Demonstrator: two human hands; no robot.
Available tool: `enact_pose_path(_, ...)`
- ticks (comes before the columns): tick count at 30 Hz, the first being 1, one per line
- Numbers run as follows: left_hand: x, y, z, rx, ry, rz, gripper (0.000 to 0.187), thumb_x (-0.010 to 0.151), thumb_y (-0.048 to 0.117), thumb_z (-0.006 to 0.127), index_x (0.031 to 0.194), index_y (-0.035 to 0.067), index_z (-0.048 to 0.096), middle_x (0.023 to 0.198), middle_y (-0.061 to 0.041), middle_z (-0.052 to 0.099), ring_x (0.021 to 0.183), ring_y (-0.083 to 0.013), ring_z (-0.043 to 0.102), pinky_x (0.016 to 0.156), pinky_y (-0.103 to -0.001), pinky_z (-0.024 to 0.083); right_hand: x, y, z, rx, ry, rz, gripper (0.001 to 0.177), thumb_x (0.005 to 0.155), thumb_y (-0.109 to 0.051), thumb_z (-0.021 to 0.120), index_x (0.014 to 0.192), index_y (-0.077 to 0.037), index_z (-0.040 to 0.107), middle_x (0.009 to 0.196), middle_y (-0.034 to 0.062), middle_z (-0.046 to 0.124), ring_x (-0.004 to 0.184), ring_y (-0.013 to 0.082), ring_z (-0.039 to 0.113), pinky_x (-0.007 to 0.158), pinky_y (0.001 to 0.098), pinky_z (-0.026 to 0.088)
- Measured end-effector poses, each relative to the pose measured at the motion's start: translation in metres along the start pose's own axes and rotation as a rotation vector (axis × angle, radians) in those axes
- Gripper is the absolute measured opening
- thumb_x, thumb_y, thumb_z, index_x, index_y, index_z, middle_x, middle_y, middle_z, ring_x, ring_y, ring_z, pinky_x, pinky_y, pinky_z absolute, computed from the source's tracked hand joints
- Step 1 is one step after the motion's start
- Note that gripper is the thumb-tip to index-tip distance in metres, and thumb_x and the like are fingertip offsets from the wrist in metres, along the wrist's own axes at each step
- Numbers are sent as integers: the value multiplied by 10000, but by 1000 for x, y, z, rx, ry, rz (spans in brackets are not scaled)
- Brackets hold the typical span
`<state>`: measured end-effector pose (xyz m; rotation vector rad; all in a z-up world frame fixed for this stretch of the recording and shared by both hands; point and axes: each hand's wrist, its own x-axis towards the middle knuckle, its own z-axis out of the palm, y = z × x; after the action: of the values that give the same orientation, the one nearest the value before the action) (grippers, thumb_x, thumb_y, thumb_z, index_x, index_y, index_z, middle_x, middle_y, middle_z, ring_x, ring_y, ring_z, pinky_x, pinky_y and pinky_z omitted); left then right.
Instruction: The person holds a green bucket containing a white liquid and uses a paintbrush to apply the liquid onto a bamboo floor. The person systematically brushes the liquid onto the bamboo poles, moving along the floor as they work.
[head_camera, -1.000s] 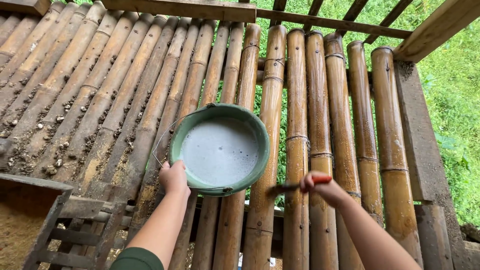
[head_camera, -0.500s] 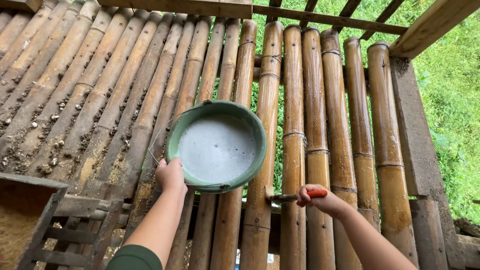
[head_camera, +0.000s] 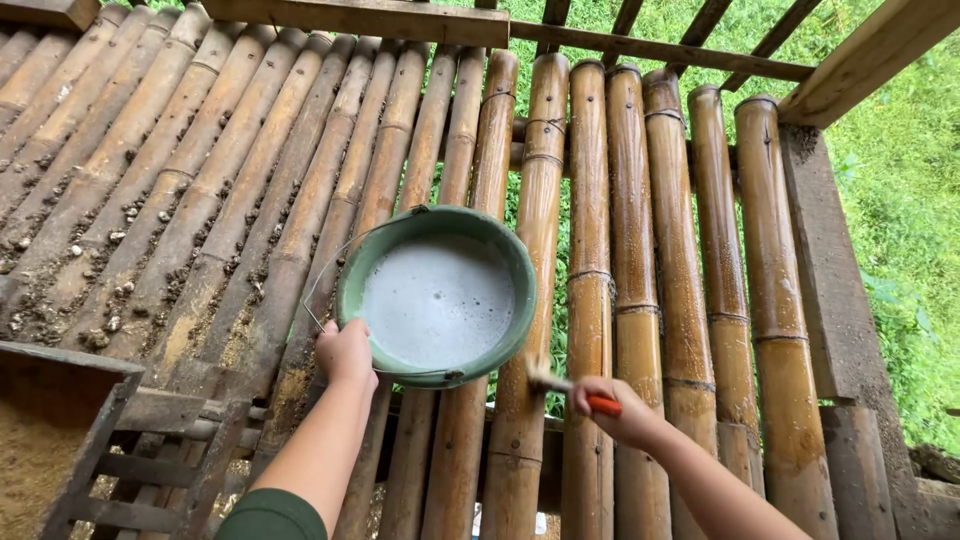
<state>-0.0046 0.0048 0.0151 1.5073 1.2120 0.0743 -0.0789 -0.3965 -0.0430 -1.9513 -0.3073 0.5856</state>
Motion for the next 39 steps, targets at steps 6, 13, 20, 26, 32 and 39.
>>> enact_pose_path(6,-17,-10,-1,-31,34,161,485,685,126,605,1157,41,681,994,-111,618,1056,-274,629,898,-411,488,5,-88,-25,263,-145,369,280,677,219,454,680,-30,584,790,180,733,791,301,699,753,351,530)
enact_pose_path(13,12,-29,9,-14,45,210,417,710,93,591,1106,-4,680,1015,-173,645,1085,-316,635,898,-435,489,110,-24,-43,314,261,135,292,592,202,515,746,-38,579,762,154,696,682,250,676,660,334,527)
enact_pose_path(20,12,-31,8,32,30,192,488,706,131,614,1177,23,682,1116,-160,652,1201,-328,611,998,-436,470,34,-55,-7,-255,85,-97,257,685,48,702,710,-200,642,764,-1,749,811,227,752,810,358,565)
enact_pose_path(26,38,-48,17,34,28,197,447,699,147,617,1125,41,697,1061,-138,666,1153,-311,626,958,-421,476,4,-77,-31,-54,-90,-39,245,701,143,551,680,-98,587,758,108,738,748,296,713,723,408,566)
enact_pose_path(32,58,-71,12,74,56,181,412,689,184,636,1073,47,695,1004,-129,661,1090,-332,649,937,-418,481,27,-164,-85,231,308,-94,300,650,245,484,662,-52,527,759,165,676,701,257,622,619,332,518)
enact_pose_path(39,41,-61,11,101,78,166,396,694,191,638,1057,51,708,997,-129,694,1097,-345,670,943,-421,493,84,-177,-33,316,460,-372,247,655,192,692,671,-25,574,881,189,730,801,263,676,739,360,541)
